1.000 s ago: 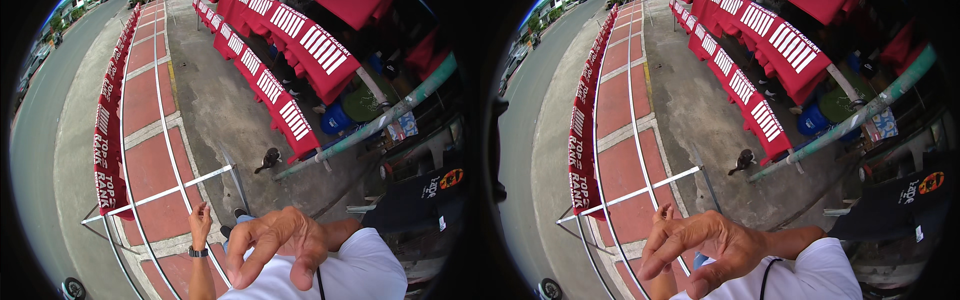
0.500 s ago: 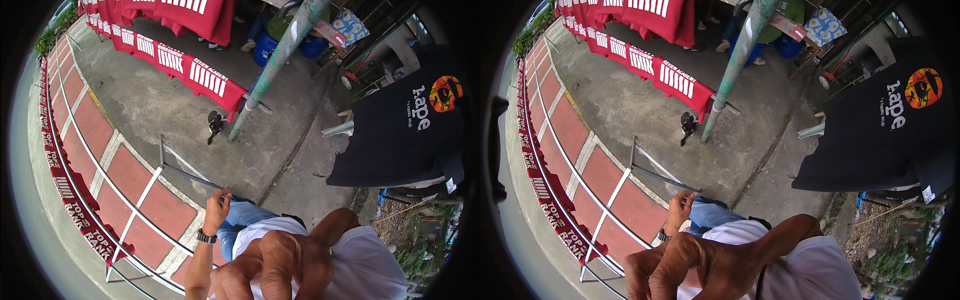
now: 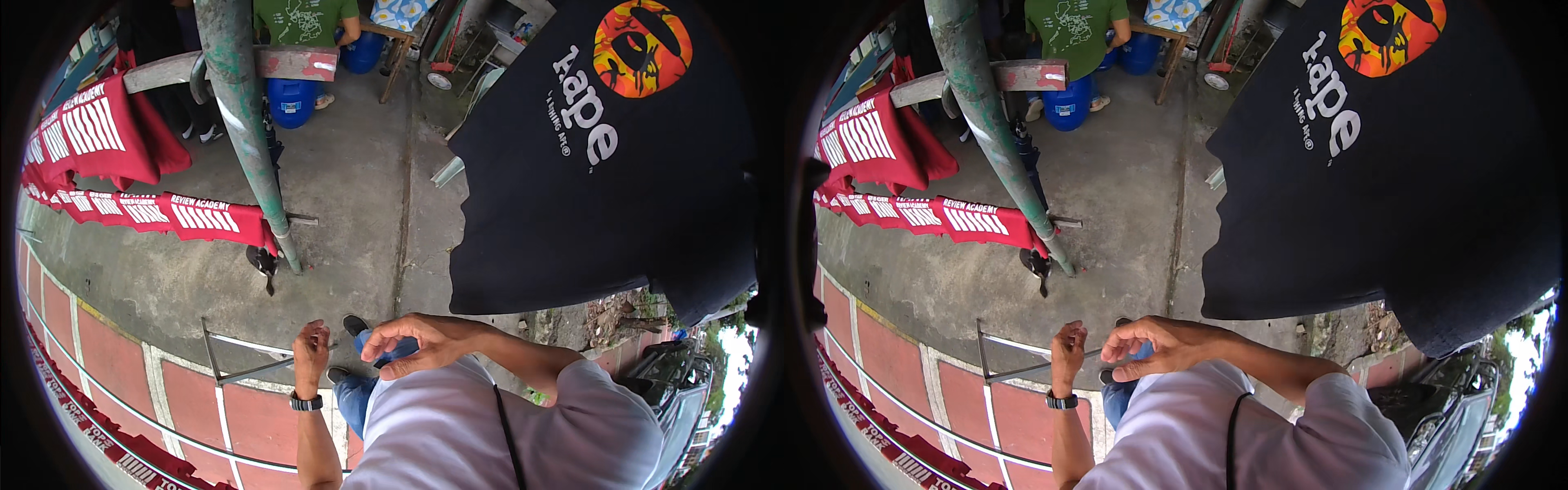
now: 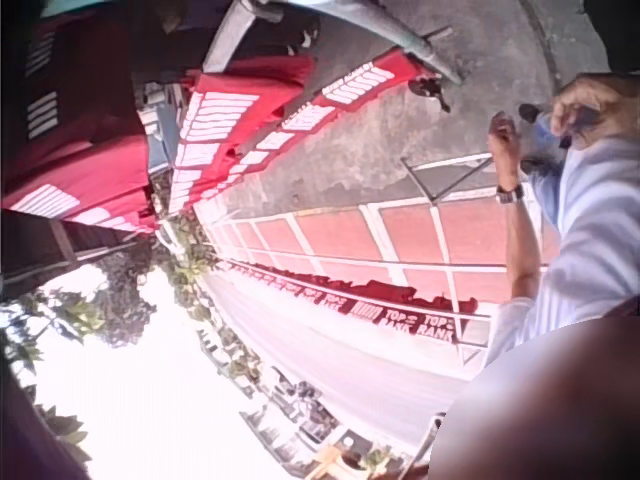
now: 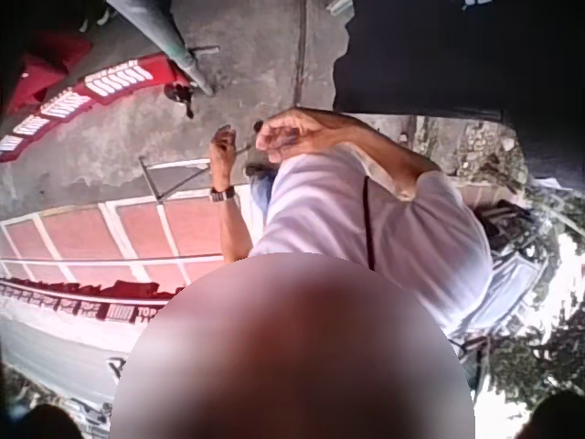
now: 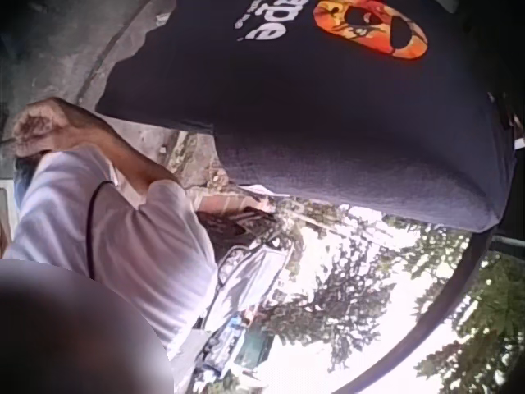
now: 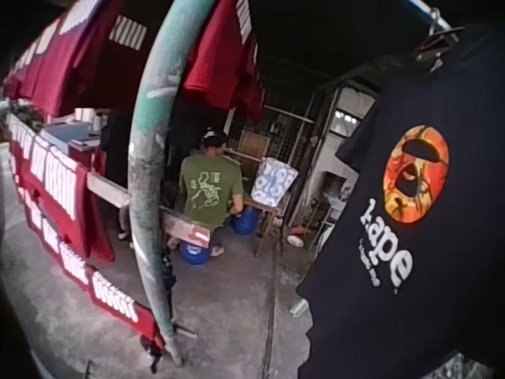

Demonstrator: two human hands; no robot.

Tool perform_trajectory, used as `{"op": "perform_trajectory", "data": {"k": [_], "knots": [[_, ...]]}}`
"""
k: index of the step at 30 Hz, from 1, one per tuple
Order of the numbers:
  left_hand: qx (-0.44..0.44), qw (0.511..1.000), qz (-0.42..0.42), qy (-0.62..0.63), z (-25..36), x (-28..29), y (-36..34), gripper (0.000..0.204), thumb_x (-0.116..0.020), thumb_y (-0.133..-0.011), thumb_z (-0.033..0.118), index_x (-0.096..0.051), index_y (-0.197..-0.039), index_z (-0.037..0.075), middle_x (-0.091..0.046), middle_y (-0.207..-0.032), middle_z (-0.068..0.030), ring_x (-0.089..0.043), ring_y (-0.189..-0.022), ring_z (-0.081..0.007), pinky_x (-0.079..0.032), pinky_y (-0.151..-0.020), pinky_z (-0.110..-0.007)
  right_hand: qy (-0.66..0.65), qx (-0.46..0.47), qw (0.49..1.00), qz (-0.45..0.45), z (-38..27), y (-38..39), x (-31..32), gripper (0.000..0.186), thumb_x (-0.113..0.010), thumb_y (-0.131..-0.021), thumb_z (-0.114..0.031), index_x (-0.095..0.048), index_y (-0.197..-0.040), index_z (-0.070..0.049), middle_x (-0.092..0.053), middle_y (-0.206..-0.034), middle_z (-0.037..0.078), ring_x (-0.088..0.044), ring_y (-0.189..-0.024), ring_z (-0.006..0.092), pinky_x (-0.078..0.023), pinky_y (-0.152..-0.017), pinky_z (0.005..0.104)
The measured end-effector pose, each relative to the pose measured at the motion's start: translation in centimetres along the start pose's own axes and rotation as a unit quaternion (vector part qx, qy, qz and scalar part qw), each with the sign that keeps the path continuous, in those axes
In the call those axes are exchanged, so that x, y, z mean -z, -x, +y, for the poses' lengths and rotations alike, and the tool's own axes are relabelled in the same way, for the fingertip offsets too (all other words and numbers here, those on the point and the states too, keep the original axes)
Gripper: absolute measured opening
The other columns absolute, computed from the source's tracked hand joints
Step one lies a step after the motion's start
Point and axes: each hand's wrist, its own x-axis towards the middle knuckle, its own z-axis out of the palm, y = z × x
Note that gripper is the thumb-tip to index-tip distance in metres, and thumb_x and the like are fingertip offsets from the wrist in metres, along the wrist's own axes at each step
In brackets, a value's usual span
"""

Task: The person hangs red t-shirts on a metal drying rack, then returns to a work table to lay out a red t-shirt and perform screen printing with a squeegee. The person repeats the process with another t-shirt, smoothing it and applying ink through a screen.

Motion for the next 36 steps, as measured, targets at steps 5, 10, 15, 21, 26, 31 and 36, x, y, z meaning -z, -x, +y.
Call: {"op": "perform_trajectory", "data": {"k": [5, 10, 15, 21, 26, 31, 36], "knots": [[-0.083, 0.99, -0.098, -0.061, 4.4, -2.4, -4.2, 0.026, -0.07, -0.098, 0.011, -0.07, -0.12, -0.003, -0.076, -0.092, -0.017, -0.071, -0.072, -0.0232, -0.055, -0.067, -0.035, -0.014, -0.09, 0.992, 0.087, 5.8, 7.1, -1.7, 0.061, -0.075, -0.097, -0.047, -0.065, -0.135, -0.001, -0.067, -0.139, 0.015, -0.059, -0.134, 0.0286, -0.045, -0.115, 0.0423], [-0.118, 0.954, -0.242, -0.131, 7.3, -4.9, -2.6, 0.033, -0.072, -0.097, 0.021, -0.07, -0.121, -0.001, -0.076, -0.098, -0.0186, -0.074, -0.085, -0.0276, -0.057, -0.075, -0.038, -0.06, -0.171, 0.956, 0.23, 17.0, 15.4, -4.5, 0.055, -0.076, -0.097, -0.043, -0.068, -0.131, -0.001, -0.072, -0.13, 0.015, -0.065, -0.125, 0.0259, -0.049, -0.109, 0.0355], [-0.134, 0.895, -0.381, -0.187, 10.0, -8.5, 0.2, 0.037, -0.074, -0.097, 0.027, -0.069, -0.122, 0.0, -0.076, -0.096, -0.0146, -0.071, -0.084, -0.0216, -0.057, -0.075, -0.036, -0.09, -0.263, 0.871, 0.405, 30.5, 22.6, -7.8, 0.055, -0.077, -0.094, -0.047, -0.072, -0.124, -0.001, -0.076, -0.118, 0.014, -0.071, -0.11, 0.0259, -0.055, -0.096, 0.0371], [-0.117, 0.837, -0.478, -0.238, 13.7, -14.4, 0.3, 0.041, -0.073, -0.098, 0.027, -0.067, -0.125, -0.003, -0.076, -0.1, -0.0156, -0.071, -0.085, -0.0216, -0.056, -0.077, -0.035, -0.209, -0.364, 0.791, 0.445, 39.3, 27.7, -11.9, 0.054, -0.077, -0.092, -0.05, -0.074, -0.124, -0.006, -0.076, -0.115, 0.011, -0.072, -0.105, 0.0235, -0.058, -0.09, 0.0382], [-0.118, 0.818, -0.499, -0.26, 17.7, -20.7, 0.0, 0.044, -0.072, -0.099, 0.032, -0.067, -0.127, -0.002, -0.075, -0.104, -0.017, -0.072, -0.091, -0.0241, -0.056, -0.082, -0.036, -0.315, -0.376, 0.754, 0.437, 44.5, 29.0, -9.2, 0.048, -0.077, -0.095, -0.047, -0.072, -0.125, -0.009, -0.074, -0.12, 0.01, -0.069, -0.107, 0.0227, -0.058, -0.091, 0.0394], [-0.109, 0.798, -0.526, -0.273, 21.5, -30.6, -3.0, 0.043, -0.07, -0.099, 0.032, -0.067, -0.128, 0.001, -0.075, -0.11, -0.0207, -0.073, -0.1, -0.0306, -0.057, -0.087, -0.04, -0.346, -0.356, 0.74, 0.453, 51.9, 32.4, -2.6, 0.051, -0.075, -0.095, -0.045, -0.07, -0.13, -0.008, -0.073, -0.122, 0.013, -0.07, -0.109, 0.0255, -0.059, -0.094, 0.0419], [-0.066, 0.829, -0.504, -0.233, 24.7, -43.1, -9.1, 0.043, -0.07, -0.1, 0.033, -0.067, -0.128, 0.0, -0.075, -0.113, -0.0217, -0.074, -0.105, -0.0321, -0.057, -0.089, -0.04, -0.37, -0.363, 0.687, 0.509, 59.2, 37.3, 4.3, 0.043, -0.078, -0.095, -0.041, -0.072, -0.122, -0.007, -0.075, -0.101, 0.008, -0.069, -0.089, 0.0195, -0.058, -0.077, 0.0375]]}}
